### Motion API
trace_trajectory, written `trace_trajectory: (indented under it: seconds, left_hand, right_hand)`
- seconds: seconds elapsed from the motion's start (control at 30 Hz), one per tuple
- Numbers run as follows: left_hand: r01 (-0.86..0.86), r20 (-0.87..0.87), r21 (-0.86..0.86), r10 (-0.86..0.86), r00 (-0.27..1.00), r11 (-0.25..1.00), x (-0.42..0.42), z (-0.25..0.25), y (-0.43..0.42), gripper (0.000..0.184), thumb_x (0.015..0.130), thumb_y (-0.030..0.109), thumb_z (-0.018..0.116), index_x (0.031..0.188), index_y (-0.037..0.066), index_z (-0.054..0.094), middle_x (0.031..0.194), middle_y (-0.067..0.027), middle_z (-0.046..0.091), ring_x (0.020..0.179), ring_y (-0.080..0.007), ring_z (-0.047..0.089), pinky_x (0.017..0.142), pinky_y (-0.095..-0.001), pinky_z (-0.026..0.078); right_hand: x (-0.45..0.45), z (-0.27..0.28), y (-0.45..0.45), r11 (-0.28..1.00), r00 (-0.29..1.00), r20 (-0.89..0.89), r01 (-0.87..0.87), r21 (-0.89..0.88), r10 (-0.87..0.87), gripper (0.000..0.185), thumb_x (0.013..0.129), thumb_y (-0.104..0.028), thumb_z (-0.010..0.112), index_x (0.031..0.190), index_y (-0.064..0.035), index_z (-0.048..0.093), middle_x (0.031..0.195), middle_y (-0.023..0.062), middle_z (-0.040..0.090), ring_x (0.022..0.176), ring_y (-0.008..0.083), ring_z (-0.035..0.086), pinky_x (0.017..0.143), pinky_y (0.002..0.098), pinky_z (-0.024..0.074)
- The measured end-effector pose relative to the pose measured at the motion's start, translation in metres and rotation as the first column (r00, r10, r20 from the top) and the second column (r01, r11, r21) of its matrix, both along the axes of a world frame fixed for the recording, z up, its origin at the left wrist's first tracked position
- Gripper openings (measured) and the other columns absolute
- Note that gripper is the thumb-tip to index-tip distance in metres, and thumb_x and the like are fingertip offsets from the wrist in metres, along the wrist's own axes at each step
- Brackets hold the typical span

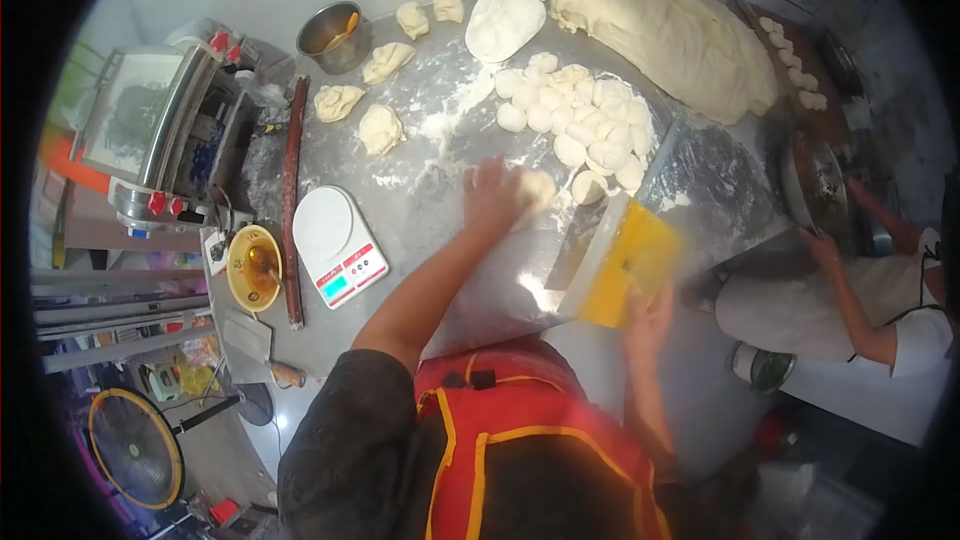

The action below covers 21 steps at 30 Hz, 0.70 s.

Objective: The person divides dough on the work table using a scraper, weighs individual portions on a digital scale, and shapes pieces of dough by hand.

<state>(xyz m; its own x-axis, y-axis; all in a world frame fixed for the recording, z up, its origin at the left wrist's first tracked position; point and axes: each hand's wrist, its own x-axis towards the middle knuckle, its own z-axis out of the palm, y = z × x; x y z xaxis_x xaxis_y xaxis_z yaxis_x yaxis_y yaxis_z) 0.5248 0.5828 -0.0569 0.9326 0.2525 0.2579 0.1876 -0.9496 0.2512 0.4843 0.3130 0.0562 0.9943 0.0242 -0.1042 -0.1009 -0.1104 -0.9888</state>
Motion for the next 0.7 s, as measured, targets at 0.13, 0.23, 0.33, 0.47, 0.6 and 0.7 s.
trace_trajectory:
  seconds: [0.13, 0.23, 0.33, 0.47, 0.6, 0.7]
  left_hand:
    - [-0.180, -0.136, -0.147, 0.161, 0.978, 0.973, 0.018, -0.021, -0.002, 0.058, 0.079, 0.046, 0.061, 0.127, 0.017, 0.050, 0.135, -0.0194, 0.042, 0.123, -0.0361, 0.039, 0.098, -0.0510, 0.032]
    - [0.021, -0.095, -0.274, -0.048, 0.994, 0.961, -0.019, -0.006, -0.040, 0.054, 0.078, 0.043, 0.063, 0.125, 0.018, 0.052, 0.134, -0.0194, 0.043, 0.122, -0.0360, 0.039, 0.095, -0.0514, 0.034]
    - [0.155, -0.068, -0.432, -0.204, 0.977, 0.888, -0.035, -0.003, -0.047, 0.052, 0.076, 0.039, 0.065, 0.122, 0.017, 0.054, 0.132, -0.0190, 0.044, 0.118, -0.0353, 0.043, 0.093, -0.0488, 0.036]
    - [0.056, -0.126, -0.629, -0.172, 0.977, 0.776, 0.008, -0.015, 0.000, 0.056, 0.073, 0.034, 0.071, 0.122, 0.013, 0.053, 0.126, -0.0180, 0.050, 0.113, -0.0341, 0.048, 0.093, -0.0440, 0.040]
    - [0.065, 0.112, -0.263, -0.036, 0.993, 0.963, -0.024, 0.048, 0.007, 0.044, 0.076, 0.027, 0.069, 0.115, 0.010, 0.058, 0.115, -0.0154, 0.058, 0.109, -0.0330, 0.052, 0.093, -0.0419, 0.041]
    - [0.247, 0.135, -0.647, -0.209, 0.968, 0.722, -0.041, -0.009, 0.034, 0.038, 0.077, 0.024, 0.067, 0.111, 0.008, 0.060, 0.115, -0.0156, 0.058, 0.108, -0.0335, 0.052, 0.094, -0.0412, 0.040]
  right_hand:
    - [-0.001, 0.002, 0.005, 0.997, 0.999, -0.033, 0.016, 0.082, -0.013, 0.046, 0.089, -0.003, 0.049, 0.133, 0.0014, 0.035, 0.121, 0.0133, 0.052, 0.108, 0.0186, 0.051, 0.094, 0.0292, 0.0395]
    - [0.000, -0.007, 0.004, 0.999, 1.000, -0.013, -0.003, 0.051, 0.004, 0.047, 0.090, -0.003, 0.050, 0.134, 0.0018, 0.035, 0.122, 0.0137, 0.052, 0.109, 0.0189, 0.051, 0.094, 0.0294, 0.0399]
    - [0.003, 0.003, 0.004, 0.994, 0.997, -0.016, -0.070, -0.080, 0.069, 0.048, 0.089, -0.003, 0.050, 0.135, 0.0021, 0.034, 0.123, 0.0140, 0.051, 0.109, 0.0190, 0.052, 0.094, 0.0300, 0.0401]
    - [0.009, 0.005, 0.009, 1.000, 0.999, 0.033, -0.026, 0.002, 0.026, 0.049, 0.089, -0.004, 0.051, 0.135, 0.0023, 0.034, 0.123, 0.0142, 0.052, 0.109, 0.0190, 0.052, 0.094, 0.0304, 0.0404]
    - [0.012, 0.011, 0.017, 0.981, 0.983, 0.125, -0.111, -0.159, 0.131, 0.051, 0.089, -0.004, 0.051, 0.136, 0.0019, 0.033, 0.124, 0.0166, 0.051, 0.111, 0.0229, 0.053, 0.094, 0.0321, 0.0409]
    - [0.021, 0.013, 0.035, 0.829, 0.901, 0.254, -0.174, -0.531, 0.352, 0.055, 0.088, -0.004, 0.048, 0.139, -0.0007, 0.028, 0.123, 0.0227, 0.052, 0.110, 0.0324, 0.054, 0.093, 0.0358, 0.0428]
